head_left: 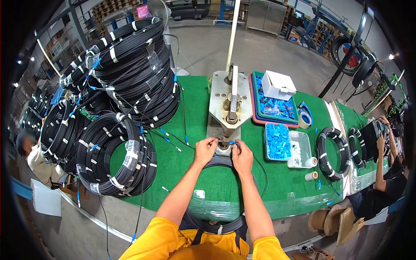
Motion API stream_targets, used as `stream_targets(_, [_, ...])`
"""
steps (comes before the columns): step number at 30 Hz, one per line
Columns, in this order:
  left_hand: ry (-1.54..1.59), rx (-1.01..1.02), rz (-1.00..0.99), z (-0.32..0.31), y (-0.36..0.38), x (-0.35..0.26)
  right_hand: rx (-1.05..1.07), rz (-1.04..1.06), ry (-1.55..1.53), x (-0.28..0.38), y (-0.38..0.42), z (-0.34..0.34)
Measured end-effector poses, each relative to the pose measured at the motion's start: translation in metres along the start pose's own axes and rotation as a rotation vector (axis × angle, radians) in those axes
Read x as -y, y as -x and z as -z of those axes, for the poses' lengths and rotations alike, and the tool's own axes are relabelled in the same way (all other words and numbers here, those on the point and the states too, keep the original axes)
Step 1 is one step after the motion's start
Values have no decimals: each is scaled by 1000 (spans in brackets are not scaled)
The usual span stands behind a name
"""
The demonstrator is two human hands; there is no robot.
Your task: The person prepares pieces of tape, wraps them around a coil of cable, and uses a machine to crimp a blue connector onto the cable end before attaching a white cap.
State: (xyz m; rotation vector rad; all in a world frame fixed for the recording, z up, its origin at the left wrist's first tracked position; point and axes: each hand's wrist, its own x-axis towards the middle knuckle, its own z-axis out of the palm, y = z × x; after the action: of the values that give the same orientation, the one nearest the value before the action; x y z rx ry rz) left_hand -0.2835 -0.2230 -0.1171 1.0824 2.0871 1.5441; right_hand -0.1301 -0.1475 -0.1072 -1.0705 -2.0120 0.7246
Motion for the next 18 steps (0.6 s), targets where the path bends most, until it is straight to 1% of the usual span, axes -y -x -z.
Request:
stream_targets(1, [1,1,-1,1,0,-2,0,-34,-24,1,-1,0])
stream_targets(3, [-16,63,70,1,-1,-3,15,-52,-63,0,-3,0])
stream_targets(5, [-2,57,62,-3,-2,-1,30,-72,-103,-2,-4,0])
stream_targets(7, [7,47,54,-1,-3,-2,69,-98,-246,-4,-6,-3])
stream_targets(8, [-9,66,72,0,-3,-3,71,-99,-247,-6,-6,-4])
stream_targets(10, [-23,85,94,-1,-3,0,63,-31,-228,-9,-5,-4])
stream_targets(12, [-15,49,61,-3,-3,1,52,-26,-216,-10,-4,-4])
stream_targets(14, [-30,54,51,-3,-3,2,40,-20,-204,-10,-3,-4])
stream_targets(17, [-25,62,32,-1,-1,-2,42,-18,-124,-13,-2,-7])
stream_targets(18, [-6,63,24,-1,-1,-2,46,-43,-49,-12,-2,-8])
